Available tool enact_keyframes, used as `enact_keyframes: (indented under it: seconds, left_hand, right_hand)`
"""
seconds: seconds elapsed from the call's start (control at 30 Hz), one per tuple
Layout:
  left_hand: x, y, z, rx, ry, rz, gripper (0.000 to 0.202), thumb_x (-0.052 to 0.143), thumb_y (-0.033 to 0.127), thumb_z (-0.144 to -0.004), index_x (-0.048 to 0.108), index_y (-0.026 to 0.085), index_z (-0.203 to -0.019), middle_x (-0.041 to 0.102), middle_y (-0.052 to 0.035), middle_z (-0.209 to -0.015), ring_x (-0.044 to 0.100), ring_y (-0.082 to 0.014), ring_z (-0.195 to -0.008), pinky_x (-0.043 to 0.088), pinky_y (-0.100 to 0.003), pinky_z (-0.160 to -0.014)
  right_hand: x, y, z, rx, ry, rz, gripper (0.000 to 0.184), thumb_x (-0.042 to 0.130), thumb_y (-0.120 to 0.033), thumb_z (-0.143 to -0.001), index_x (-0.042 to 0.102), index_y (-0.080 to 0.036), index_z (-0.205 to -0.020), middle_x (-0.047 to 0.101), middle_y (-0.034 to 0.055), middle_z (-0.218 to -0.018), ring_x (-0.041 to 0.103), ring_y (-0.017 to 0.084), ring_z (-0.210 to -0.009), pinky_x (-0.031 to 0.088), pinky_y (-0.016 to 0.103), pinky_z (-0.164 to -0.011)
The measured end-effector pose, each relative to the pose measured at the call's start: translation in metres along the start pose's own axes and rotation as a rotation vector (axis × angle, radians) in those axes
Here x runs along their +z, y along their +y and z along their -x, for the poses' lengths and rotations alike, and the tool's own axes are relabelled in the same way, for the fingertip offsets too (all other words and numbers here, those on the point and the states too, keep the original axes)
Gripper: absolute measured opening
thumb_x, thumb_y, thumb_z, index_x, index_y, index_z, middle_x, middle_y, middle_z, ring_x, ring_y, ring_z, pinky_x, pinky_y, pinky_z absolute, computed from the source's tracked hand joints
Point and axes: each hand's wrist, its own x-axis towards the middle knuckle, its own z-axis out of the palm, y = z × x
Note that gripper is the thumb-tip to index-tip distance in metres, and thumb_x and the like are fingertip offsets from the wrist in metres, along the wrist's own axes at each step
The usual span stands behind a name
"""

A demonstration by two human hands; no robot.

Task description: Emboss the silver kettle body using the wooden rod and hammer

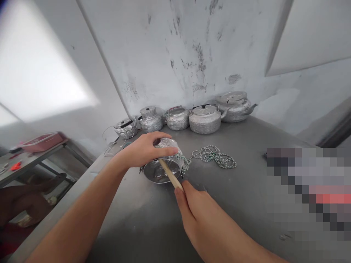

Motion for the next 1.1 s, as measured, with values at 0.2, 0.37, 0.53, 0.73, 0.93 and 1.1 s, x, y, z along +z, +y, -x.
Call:
enact_keyframes:
  seconds: [0.2, 0.37, 0.53, 0.73, 0.93, 1.1]
  left_hand:
    - [0.000, 0.000, 0.000, 0.008, -0.007, 0.003, 0.078, 0.060, 0.081, -0.080, 0.064, 0.027, -0.136, 0.058, -0.0032, -0.147, 0.053, -0.0344, -0.134, 0.044, -0.043, -0.110]
    - [0.000, 0.000, 0.000, 0.005, -0.002, 0.002, 0.077, 0.061, 0.080, -0.080, 0.064, 0.027, -0.136, 0.059, -0.0035, -0.146, 0.053, -0.0343, -0.134, 0.044, -0.043, -0.109]
    - [0.001, -0.002, 0.000, 0.002, -0.003, 0.002, 0.079, 0.060, 0.083, -0.079, 0.064, 0.029, -0.136, 0.058, -0.0028, -0.147, 0.054, -0.0351, -0.133, 0.046, -0.044, -0.107]
    - [0.001, -0.002, -0.001, 0.016, -0.001, 0.006, 0.079, 0.060, 0.083, -0.079, 0.065, 0.028, -0.136, 0.059, -0.0030, -0.146, 0.054, -0.0346, -0.132, 0.046, -0.044, -0.108]
    - [0.000, -0.002, 0.001, 0.014, 0.001, 0.011, 0.079, 0.060, 0.083, -0.079, 0.065, 0.028, -0.136, 0.059, -0.0031, -0.146, 0.054, -0.0345, -0.132, 0.046, -0.043, -0.108]
    - [0.001, -0.002, 0.000, 0.011, 0.003, 0.006, 0.079, 0.059, 0.084, -0.079, 0.065, 0.028, -0.135, 0.059, -0.0032, -0.145, 0.055, -0.0345, -0.132, 0.046, -0.043, -0.107]
  right_hand:
    - [-0.001, -0.003, -0.003, -0.035, 0.010, 0.013, 0.031, 0.036, -0.037, -0.104, 0.065, -0.026, -0.105, 0.076, 0.0065, -0.097, 0.071, 0.026, -0.097, 0.048, 0.041, -0.091]
    - [-0.006, -0.012, -0.004, -0.002, -0.031, 0.047, 0.035, 0.034, -0.033, -0.104, 0.066, -0.025, -0.094, 0.076, 0.0056, -0.080, 0.070, 0.022, -0.067, 0.048, 0.033, -0.063]
    - [-0.001, -0.004, -0.001, -0.012, -0.005, 0.036, 0.037, 0.033, -0.039, -0.105, 0.064, -0.026, -0.091, 0.076, 0.0052, -0.081, 0.071, 0.021, -0.069, 0.047, 0.032, -0.063]
    - [-0.004, -0.006, -0.003, -0.007, 0.014, 0.016, 0.035, 0.036, -0.037, -0.103, 0.068, -0.025, -0.094, 0.077, 0.0069, -0.080, 0.071, 0.023, -0.069, 0.048, 0.033, -0.064]
    - [-0.004, -0.008, -0.002, 0.004, 0.015, 0.008, 0.040, 0.034, -0.041, -0.104, 0.069, -0.025, -0.094, 0.076, 0.0069, -0.080, 0.070, 0.024, -0.068, 0.050, 0.034, -0.061]
    - [-0.004, -0.008, -0.002, -0.005, 0.032, -0.011, 0.037, 0.038, -0.045, -0.103, 0.070, -0.027, -0.099, 0.078, 0.0067, -0.087, 0.072, 0.026, -0.080, 0.054, 0.034, -0.069]
